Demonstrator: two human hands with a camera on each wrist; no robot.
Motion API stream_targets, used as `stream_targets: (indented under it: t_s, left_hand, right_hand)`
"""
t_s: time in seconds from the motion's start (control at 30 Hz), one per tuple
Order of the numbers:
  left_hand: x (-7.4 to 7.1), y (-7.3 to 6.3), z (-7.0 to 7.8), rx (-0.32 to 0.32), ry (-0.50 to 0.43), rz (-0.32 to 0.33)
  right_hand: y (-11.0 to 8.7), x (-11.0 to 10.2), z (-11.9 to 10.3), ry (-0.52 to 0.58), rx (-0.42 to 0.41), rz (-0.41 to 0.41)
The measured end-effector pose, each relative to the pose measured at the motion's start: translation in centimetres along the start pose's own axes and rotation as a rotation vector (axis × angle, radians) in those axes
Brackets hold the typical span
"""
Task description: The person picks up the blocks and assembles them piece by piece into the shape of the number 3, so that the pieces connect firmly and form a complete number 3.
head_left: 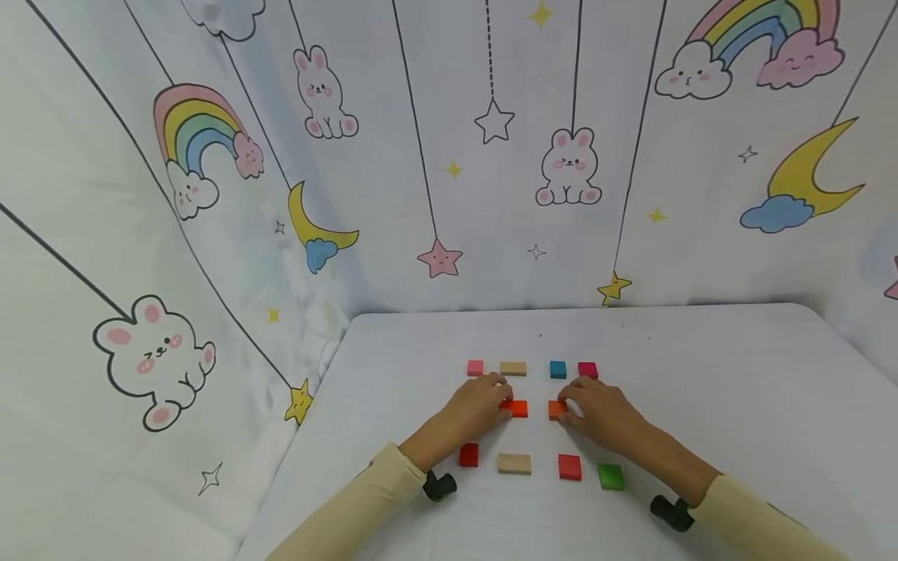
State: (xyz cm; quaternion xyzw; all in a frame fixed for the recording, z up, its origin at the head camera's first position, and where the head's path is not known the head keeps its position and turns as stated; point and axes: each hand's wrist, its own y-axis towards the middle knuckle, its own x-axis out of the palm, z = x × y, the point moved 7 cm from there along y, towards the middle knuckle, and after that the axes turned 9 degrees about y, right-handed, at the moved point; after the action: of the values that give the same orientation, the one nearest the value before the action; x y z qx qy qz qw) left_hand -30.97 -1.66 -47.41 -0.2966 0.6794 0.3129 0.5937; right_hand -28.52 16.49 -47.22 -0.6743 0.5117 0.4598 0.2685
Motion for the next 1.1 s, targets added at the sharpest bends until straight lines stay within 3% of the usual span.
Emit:
stream_targets:
  t_s: [0.47,1.1]
  left_hand:
    - [0.1,0.3,0.3,-0.014,0.01,-0.04]
    - [-0.2,0.7,0.9,0.002,-0.034,-0.018]
  right_hand:
    - [0.7,0.4,-0.7,0.002,-0.023,-0.005]
    - [1.1,0.7,-1.0,0.046,-0.053,0.004]
